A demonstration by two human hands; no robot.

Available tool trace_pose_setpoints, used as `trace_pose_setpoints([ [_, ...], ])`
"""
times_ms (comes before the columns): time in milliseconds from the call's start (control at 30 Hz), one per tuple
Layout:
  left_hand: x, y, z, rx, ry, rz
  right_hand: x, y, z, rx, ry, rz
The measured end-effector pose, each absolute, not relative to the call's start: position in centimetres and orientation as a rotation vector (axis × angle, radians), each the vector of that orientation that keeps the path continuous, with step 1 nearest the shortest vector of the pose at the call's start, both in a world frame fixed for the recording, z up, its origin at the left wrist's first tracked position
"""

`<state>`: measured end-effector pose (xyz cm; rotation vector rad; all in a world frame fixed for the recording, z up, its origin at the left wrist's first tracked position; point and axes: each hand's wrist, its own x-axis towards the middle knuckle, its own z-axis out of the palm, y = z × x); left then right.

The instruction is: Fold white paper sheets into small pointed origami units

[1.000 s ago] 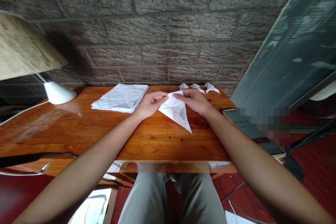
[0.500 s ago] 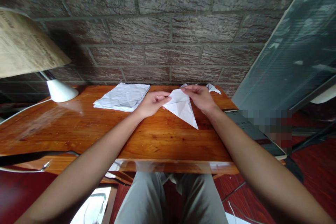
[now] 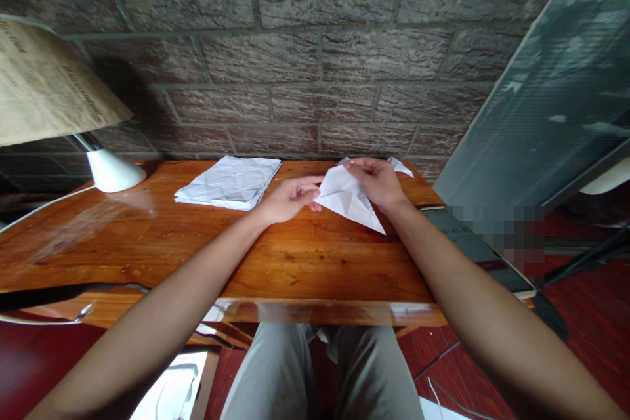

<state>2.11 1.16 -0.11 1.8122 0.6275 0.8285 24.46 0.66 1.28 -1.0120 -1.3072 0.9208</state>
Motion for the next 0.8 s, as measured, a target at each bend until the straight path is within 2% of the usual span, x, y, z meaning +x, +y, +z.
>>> trace_pose_setpoints([
  [333,1.8,1.3,0.0,1.799,0.6,0.866,24.7,0.8,1.1,-1.04,-1.315,0.872],
  [567,2.2,1.8,-1.0,1.835,0.716,0.911,23.6,-0.5,1.6,-1.041,-1.569,0.972],
  [800,2.3,1.6,-0.7,1.722,0.761,0.966,23.6,-0.1,1.3,-1.058,-1.427,1.015],
])
